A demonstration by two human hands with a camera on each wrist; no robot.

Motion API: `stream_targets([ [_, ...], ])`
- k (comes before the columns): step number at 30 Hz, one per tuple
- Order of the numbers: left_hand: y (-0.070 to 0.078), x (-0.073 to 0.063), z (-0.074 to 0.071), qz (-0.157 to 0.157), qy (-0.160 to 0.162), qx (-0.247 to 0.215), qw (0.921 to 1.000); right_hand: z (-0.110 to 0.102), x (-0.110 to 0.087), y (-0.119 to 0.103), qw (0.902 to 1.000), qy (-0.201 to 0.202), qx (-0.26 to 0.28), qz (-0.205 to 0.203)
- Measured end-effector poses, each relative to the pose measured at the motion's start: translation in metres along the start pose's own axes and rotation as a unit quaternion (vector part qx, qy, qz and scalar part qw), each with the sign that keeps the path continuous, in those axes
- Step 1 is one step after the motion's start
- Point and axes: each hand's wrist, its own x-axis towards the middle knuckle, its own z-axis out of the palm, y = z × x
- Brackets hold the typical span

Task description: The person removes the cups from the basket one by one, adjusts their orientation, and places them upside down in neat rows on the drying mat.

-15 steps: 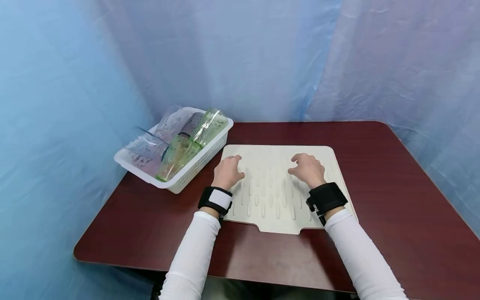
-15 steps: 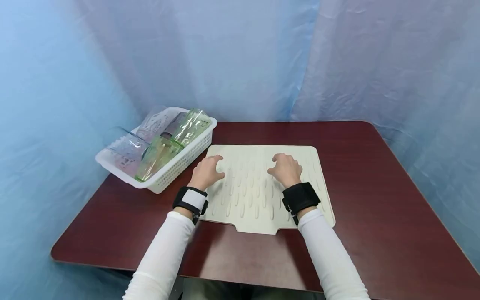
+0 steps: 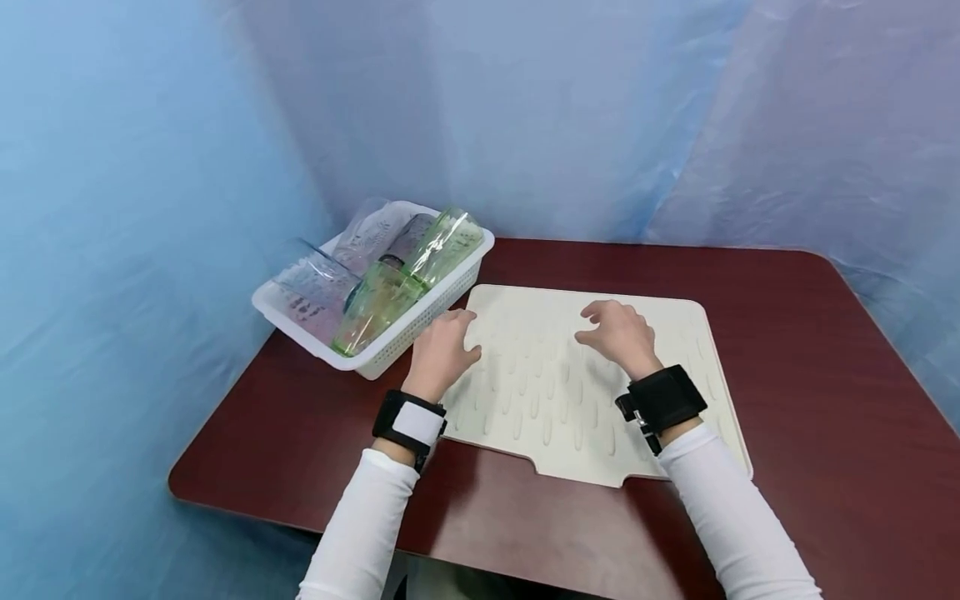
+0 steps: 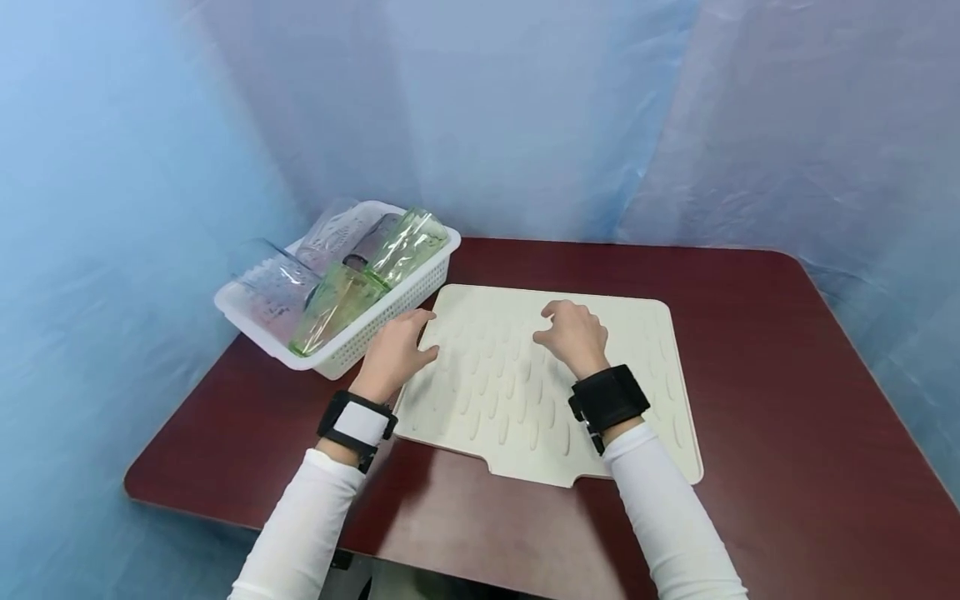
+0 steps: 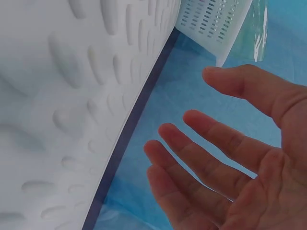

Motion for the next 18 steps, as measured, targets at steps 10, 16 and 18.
stream_targets([
  [10,-0.008,-0.012,-0.035,0.013,0.104,-0.031,0.9940,0.007,0.000,-0.001,0.9999,-0.001,0.009,-0.006],
  [16,-0.023,-0.007,-0.062,0.018,0.156,-0.030,0.9872,0.011,-0.007,0.003,0.9998,0.003,0.019,0.005],
  [18,-0.030,-0.003,-0.071,0.017,0.165,-0.023,0.9859,0.013,-0.009,0.004,0.9997,0.002,0.023,0.006],
])
